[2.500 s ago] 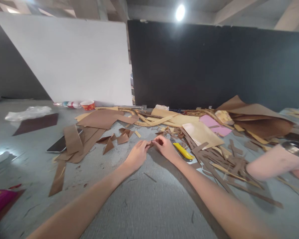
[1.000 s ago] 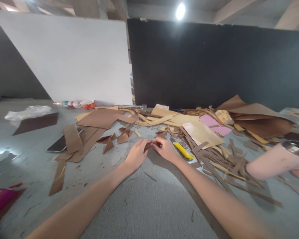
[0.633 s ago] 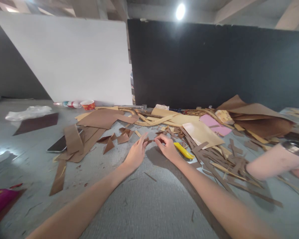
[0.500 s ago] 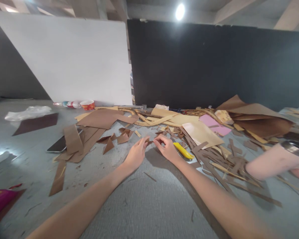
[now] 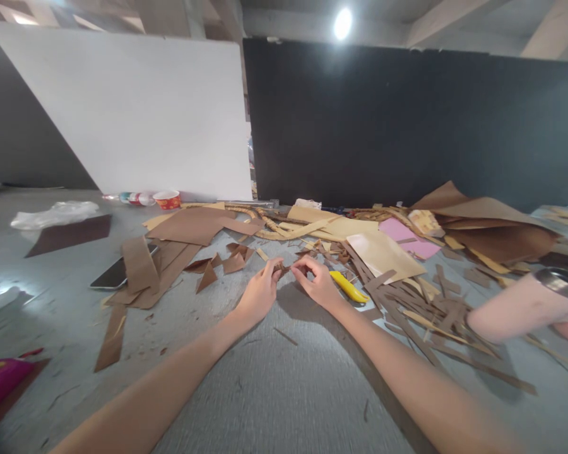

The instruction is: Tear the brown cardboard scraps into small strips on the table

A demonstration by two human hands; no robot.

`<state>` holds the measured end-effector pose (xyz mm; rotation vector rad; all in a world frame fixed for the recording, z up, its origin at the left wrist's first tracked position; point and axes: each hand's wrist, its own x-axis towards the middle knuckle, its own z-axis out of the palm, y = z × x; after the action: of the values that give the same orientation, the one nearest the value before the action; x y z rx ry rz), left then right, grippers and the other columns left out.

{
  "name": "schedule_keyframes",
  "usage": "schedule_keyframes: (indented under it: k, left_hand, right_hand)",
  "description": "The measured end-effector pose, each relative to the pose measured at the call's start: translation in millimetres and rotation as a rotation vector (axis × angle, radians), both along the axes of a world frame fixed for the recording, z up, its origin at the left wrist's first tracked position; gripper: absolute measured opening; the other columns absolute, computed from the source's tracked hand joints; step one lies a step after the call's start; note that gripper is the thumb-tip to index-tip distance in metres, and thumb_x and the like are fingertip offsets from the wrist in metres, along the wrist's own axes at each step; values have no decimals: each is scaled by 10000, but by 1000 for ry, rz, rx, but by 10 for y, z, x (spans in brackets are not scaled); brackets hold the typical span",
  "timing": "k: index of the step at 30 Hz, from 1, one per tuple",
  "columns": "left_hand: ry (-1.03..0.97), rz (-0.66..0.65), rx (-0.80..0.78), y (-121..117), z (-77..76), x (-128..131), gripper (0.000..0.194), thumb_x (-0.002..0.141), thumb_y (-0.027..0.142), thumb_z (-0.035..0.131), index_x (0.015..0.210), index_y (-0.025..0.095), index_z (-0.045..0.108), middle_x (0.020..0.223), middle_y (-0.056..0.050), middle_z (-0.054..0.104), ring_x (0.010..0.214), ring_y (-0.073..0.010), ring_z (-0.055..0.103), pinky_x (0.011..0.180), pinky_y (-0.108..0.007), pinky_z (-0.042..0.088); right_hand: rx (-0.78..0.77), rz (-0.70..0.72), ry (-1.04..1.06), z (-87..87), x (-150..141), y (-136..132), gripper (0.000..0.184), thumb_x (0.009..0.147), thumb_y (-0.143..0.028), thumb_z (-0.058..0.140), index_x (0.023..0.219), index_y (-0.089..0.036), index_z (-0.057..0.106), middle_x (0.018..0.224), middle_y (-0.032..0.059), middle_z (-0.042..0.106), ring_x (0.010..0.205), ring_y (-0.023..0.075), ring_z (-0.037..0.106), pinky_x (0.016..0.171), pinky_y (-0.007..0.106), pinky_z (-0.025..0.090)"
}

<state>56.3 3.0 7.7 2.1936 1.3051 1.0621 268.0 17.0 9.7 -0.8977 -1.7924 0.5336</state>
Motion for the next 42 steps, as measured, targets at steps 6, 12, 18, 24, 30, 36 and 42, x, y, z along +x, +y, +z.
schedule_keyframes:
  k: [6,12,18,24,30,36,42]
  left_hand:
    - [5,6,-8,4,1,2,357,1160,212,406,1482,215,559,1351,-171,773,1212,-276,783,1002,-415,624]
    - [66,-75,13,-6,7,3,358,1151,189,419,1461,247,588,1355,-131,780,1215,-268,776,969,-383,625]
    - [69,-33,26,-3,-5,11,356,1152,196,436,1473,231,584,1309,-147,791,1181,-271,786,961,-387,626]
    - [45,-22,28,3,-23,10,347,1154,215,444,1470,227,586,1298,-152,793,1172,-273,787,954,-379,626]
    - [20,-27,25,-2,-19,10,340,1160,230,447,1465,226,595,1287,-153,795,1179,-272,783,970,-384,622]
    - [40,-22,24,-4,-17,13,341,1155,229,465,1470,232,596,1289,-144,795,1182,-277,782,960,-383,620]
    - [30,-48,20,4,-38,3,343,1146,199,467,1461,234,599,1295,-141,795,1178,-267,785,950,-368,620]
  right_hand:
    - [19,31,-28,6,2,-5,302,1093,-501,658,1041,-239,799,940,73,716,829,242,663,797,379,546]
    - [-12,57,-37,-25,-2,25,306,1082,-516,664,1099,-237,789,904,52,675,825,231,646,796,361,551]
    - [-41,24,52,-73,-19,27,299,1047,-544,716,1072,-247,689,862,23,641,776,212,611,742,334,534]
    - [-74,52,23,-71,-22,21,304,1057,-547,702,1057,-245,664,841,9,620,762,200,598,729,326,512]
    - [-49,19,135,-62,-40,21,383,993,-584,789,1010,-254,595,834,-10,571,738,188,571,705,317,511]
    - [7,28,-3,-57,-2,27,291,1071,-525,704,1002,-242,701,875,25,612,779,206,578,749,342,489]
    - [-6,100,-77,-45,6,47,270,1074,-503,694,1019,-243,740,855,24,603,793,212,581,732,333,469]
